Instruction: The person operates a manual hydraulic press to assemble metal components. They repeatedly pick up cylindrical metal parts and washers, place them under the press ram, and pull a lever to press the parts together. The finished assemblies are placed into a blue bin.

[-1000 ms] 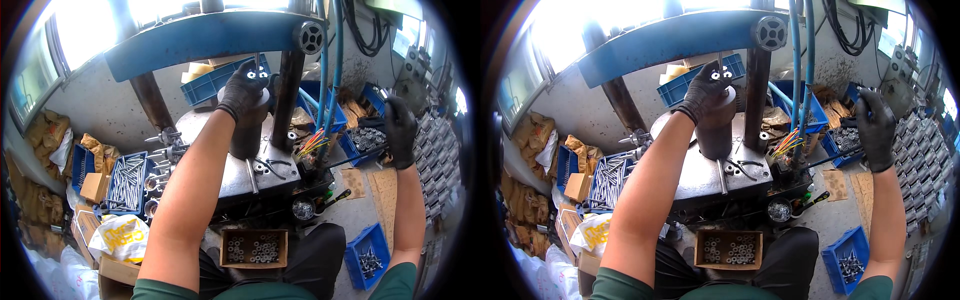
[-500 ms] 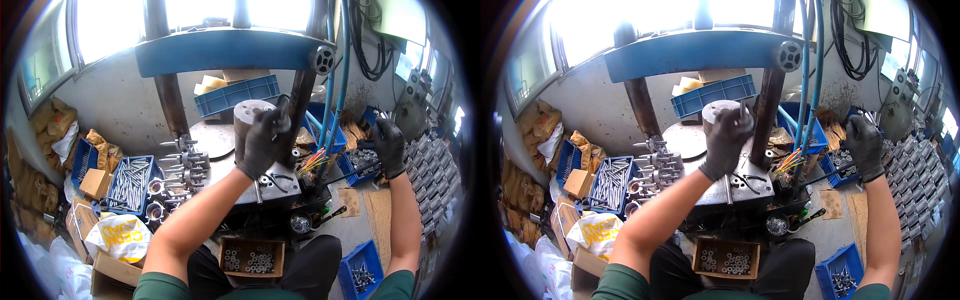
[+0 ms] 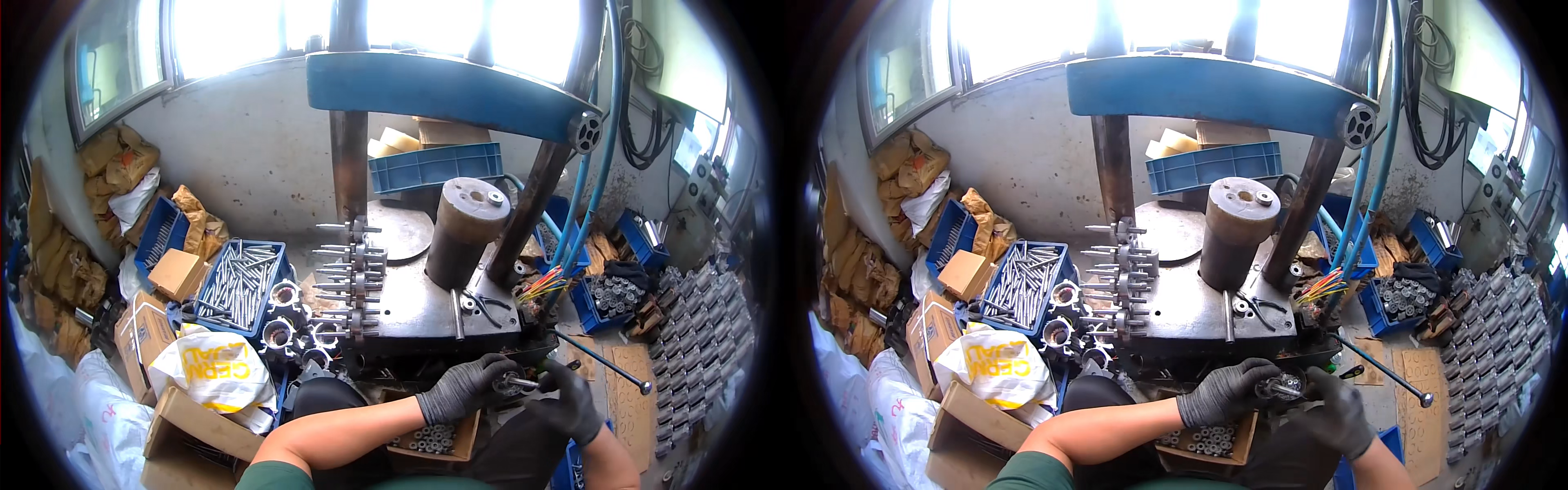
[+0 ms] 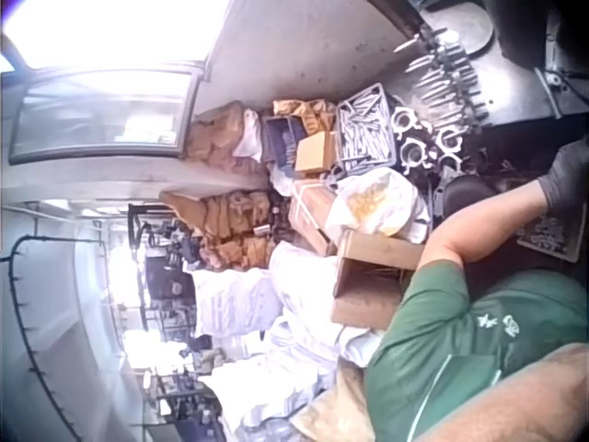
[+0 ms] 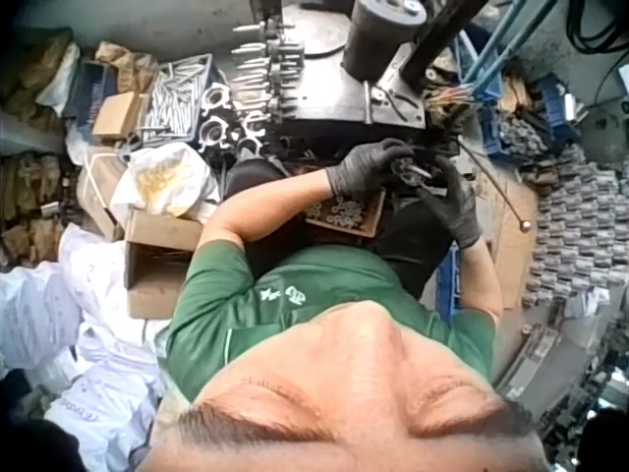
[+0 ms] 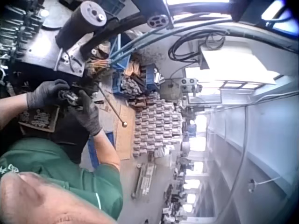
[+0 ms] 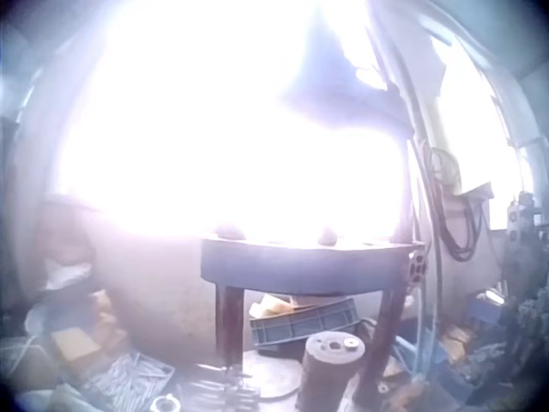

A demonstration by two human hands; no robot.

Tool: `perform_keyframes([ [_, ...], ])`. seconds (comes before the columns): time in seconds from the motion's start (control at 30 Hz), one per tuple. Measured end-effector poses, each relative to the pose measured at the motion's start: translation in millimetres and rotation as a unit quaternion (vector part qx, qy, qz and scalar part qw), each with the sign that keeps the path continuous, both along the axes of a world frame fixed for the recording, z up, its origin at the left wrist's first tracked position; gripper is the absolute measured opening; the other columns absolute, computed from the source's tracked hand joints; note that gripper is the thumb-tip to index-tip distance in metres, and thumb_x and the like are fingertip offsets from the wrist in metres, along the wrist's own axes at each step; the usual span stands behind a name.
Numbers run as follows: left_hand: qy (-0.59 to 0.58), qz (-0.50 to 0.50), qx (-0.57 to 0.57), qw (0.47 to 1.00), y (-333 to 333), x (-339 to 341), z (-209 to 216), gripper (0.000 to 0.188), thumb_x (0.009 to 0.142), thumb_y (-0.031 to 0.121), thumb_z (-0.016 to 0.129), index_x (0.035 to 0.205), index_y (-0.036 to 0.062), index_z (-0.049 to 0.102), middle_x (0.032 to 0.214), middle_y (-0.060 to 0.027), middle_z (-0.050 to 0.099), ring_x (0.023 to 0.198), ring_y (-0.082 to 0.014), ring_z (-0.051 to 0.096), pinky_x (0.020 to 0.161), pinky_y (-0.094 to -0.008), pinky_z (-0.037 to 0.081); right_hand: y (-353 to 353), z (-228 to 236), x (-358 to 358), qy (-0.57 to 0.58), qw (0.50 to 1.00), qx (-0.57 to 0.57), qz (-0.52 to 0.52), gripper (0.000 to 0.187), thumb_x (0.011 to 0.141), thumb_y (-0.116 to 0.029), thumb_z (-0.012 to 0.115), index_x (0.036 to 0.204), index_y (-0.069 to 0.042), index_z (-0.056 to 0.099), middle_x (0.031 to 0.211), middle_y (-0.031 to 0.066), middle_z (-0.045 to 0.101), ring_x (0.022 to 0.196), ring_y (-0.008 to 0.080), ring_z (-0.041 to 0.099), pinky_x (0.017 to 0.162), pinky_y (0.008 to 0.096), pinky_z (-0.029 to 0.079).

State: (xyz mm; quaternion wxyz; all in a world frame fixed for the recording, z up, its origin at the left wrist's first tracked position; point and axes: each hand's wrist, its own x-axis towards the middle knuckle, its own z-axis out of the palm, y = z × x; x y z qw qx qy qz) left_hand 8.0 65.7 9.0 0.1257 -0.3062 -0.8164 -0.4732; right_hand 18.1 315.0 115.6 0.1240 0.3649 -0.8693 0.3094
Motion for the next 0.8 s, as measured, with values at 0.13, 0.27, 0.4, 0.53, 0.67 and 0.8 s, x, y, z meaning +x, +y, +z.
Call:
perform_keyframes([
  [0.13, -0.007, -0.017, -0.042, 0.999, -8.2, -2.1, -12.8, 0.061, 0.092, 0.018, 0.082, 0.146, 0.0114, 0.053, 0.138, -0.0192, 0.06, 0.113, -0.0399, 0.071, 0.095, -0.0454, 0.062, -26.3, -43.5, -36.0, -0.173, 0.984, -0.032, 0.019, 0.027, 0.092, -0.011, 0.08, 0.116, -0.002, 0.072, 0.092, 0.0164, 0.076, 0.085, 0.0239, 0.076, 0.075, 0.038, 0.061],
  [0.27, 0.004, 0.081, 0.098, 0.992, -23.2, -8.4, -6.9, 0.054, 0.094, 0.011, 0.081, 0.141, 0.0058, 0.055, 0.134, -0.0171, 0.06, 0.115, -0.0314, 0.069, 0.096, -0.0422, 0.06, -3.6, -76.3, -75.2, -0.236, 0.971, -0.032, -0.026, 0.014, 0.097, -0.009, 0.073, 0.106, 0.001, 0.073, 0.09, 0.0151, 0.076, 0.08, 0.0205, 0.074, 0.076, 0.0361, 0.059],
  [0.4, -0.125, 0.18, 0.437, 0.872, -76.8, -7.7, 12.7, 0.035, 0.1, 0.016, 0.079, 0.128, 0.006, 0.06, 0.105, -0.0053, 0.066, 0.094, -0.0174, 0.067, 0.085, -0.0349, 0.059, 92.3, -147.4, -111.6, -0.272, 0.947, -0.015, -0.168, 0.014, 0.095, -0.009, 0.07, 0.097, 0.004, 0.074, 0.083, 0.0121, 0.075, 0.074, 0.0198, 0.071, 0.07, 0.0362, 0.056],
  [0.53, -0.179, 0.218, 0.694, 0.662, -138.8, -8.1, 33.5, 0.02, 0.106, 0.024, 0.071, 0.111, 0.0103, 0.059, 0.088, -0.0015, 0.06, 0.074, -0.0139, 0.06, 0.066, -0.0292, 0.051, 300.2, -286.2, -93.8, -0.243, 0.874, 0.023, -0.42, 0.019, 0.09, -0.013, 0.063, 0.08, 0.002, 0.07, 0.071, 0.0131, 0.068, 0.067, 0.0202, 0.066, 0.059, 0.0381, 0.052],
  [0.67, -0.266, 0.237, 0.799, 0.484, -194.4, -10.0, 28.3, 0.02, 0.104, 0.028, 0.07, 0.09, 0.0157, 0.062, 0.076, 0.0014, 0.061, 0.064, -0.0116, 0.058, 0.055, -0.027, 0.047, 446.7, -339.4, -13.2, -0.245, 0.726, 0.139, -0.628, 0.026, 0.089, -0.014, 0.066, 0.107, 0.002, 0.076, 0.101, 0.023, 0.074, 0.096, 0.0362, 0.072, 0.084, 0.0455, 0.057],
  [0.8, -0.287, 0.246, 0.766, 0.52, -212.9, -15.9, 40.7, 0.013, 0.105, 0.024, 0.068, 0.096, 0.017, 0.061, 0.074, 0.0053, 0.058, 0.059, -0.0073, 0.054, 0.049, -0.0228, 0.042, 493.0, -338.0, 38.5, -0.268, 0.631, 0.208, -0.698, 0.036, 0.087, -0.016, 0.068, 0.116, 0.002, 0.079, 0.117, 0.029, 0.077, 0.115, 0.0451, 0.074, 0.099, 0.0506, 0.058],
])
